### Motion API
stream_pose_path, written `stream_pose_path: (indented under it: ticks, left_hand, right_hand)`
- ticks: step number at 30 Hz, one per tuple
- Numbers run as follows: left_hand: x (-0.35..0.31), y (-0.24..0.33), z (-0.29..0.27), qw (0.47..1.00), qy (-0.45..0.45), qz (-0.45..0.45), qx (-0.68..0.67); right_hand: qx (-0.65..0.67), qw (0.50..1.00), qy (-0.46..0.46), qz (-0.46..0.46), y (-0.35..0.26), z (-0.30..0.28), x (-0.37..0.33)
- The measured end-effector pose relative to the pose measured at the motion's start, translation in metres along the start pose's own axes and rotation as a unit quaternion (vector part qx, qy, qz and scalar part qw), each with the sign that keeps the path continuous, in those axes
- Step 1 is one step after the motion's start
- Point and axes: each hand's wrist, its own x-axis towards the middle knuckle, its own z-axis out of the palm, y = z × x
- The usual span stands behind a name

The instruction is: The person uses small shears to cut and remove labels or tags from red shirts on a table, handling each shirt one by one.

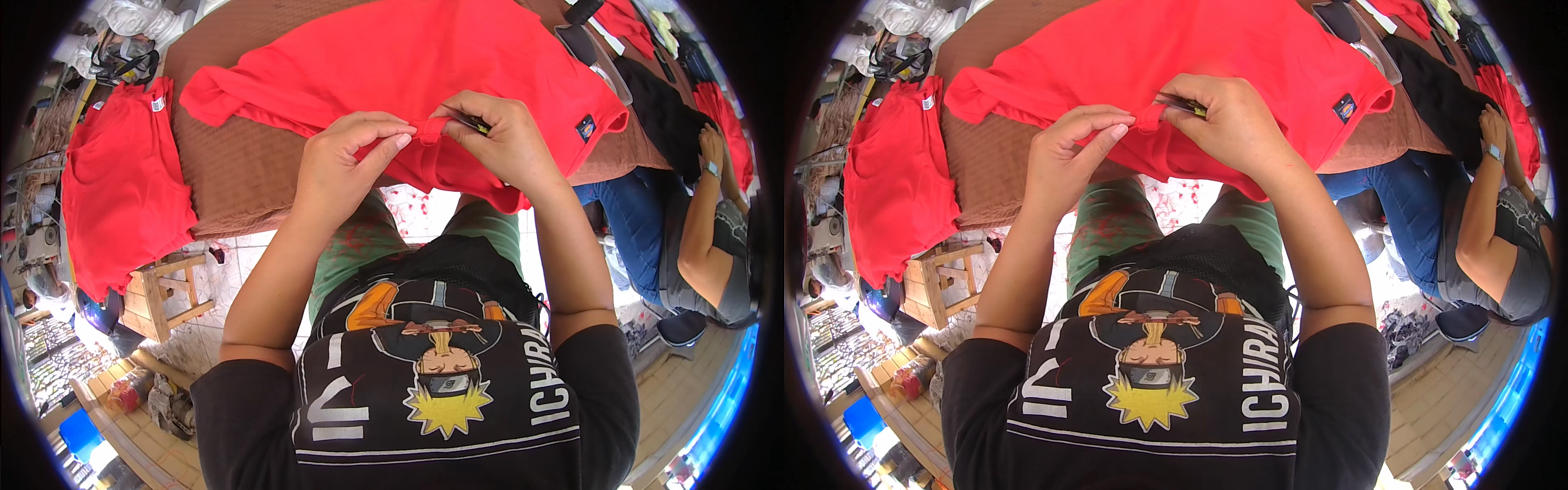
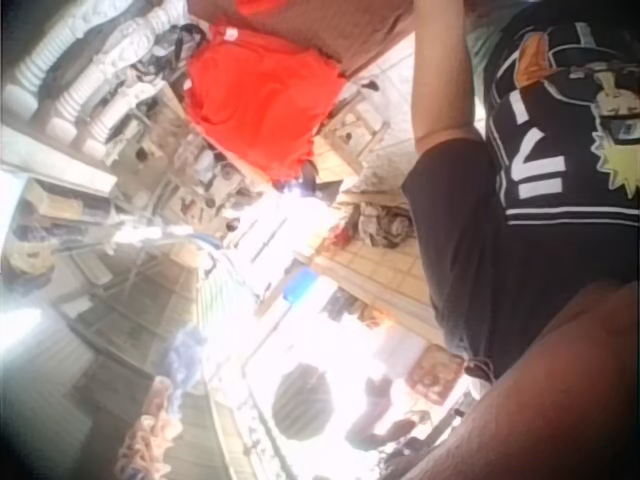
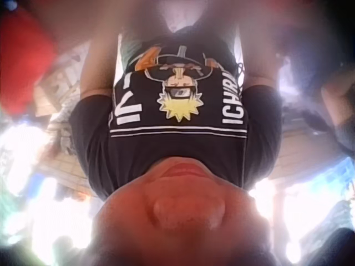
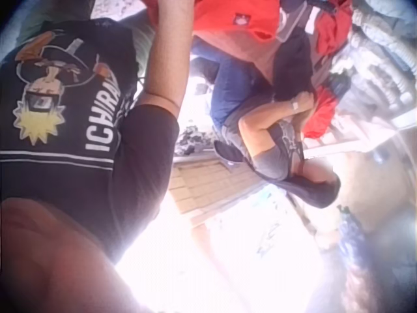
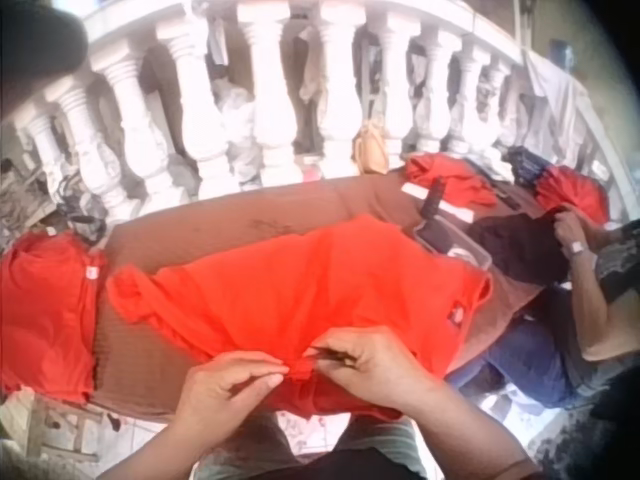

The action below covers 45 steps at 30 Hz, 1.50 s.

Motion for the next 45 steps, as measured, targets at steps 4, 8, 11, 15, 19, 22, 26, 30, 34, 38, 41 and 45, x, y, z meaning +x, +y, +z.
stream_pose_path:
  ticks: [4,8,11,15,19,22,26,30,34,38,41,45]
  left_hand:
    - [0.002,0.006,-0.001,0.992,0.005,0.06,0.11]
    - [0.0,0.01,0.002,0.995,-0.009,0.023,0.092]
    - [-0.001,0.017,0.0,0.995,-0.032,-0.026,0.087]
    - [0.0,0.017,0.002,0.995,-0.017,-0.09,0.042]
    - [0.0,0.009,0.002,0.995,0.014,0.042,0.091]
    - [-0.003,0.013,0.0,0.986,-0.016,0.047,0.157]
    - [-0.004,0.017,0.004,0.979,-0.004,0.065,0.195]
    - [-0.005,0.015,0.007,0.967,0.012,0.106,0.23]
    - [-0.005,0.015,0.009,0.989,-0.009,0.035,0.145]
    - [-0.004,0.015,0.008,0.989,-0.008,0.041,0.14]
    - [-0.002,0.02,0.009,0.993,0.012,0.042,0.114]
    - [-0.001,0.022,0.01,0.999,-0.013,-0.049,0.017]
  right_hand:
    - [-0.008,1.0,0.001,-0.008,-0.002,-0.001,-0.001]
    - [-0.019,1.0,0.001,-0.015,-0.003,0.0,-0.002]
    - [-0.016,1.0,-0.001,-0.008,-0.005,0.0,-0.003]
    - [-0.03,0.999,0.001,-0.011,-0.004,-0.001,-0.005]
    - [-0.021,1.0,0.007,-0.012,-0.004,-0.001,-0.007]
    - [-0.025,1.0,0.007,-0.012,-0.004,-0.002,-0.007]
    - [-0.024,1.0,0.008,-0.006,-0.005,-0.002,-0.008]
    - [-0.015,1.0,0.009,0.001,-0.005,-0.001,-0.008]
    - [-0.016,1.0,0.003,0.011,-0.006,-0.002,-0.009]
    - [-0.002,1.0,0.008,-0.004,-0.003,0.0,-0.009]
    - [0.012,1.0,-0.004,0.001,-0.001,0.002,-0.01]
    - [0.03,0.998,-0.057,0.027,-0.002,0.002,-0.013]
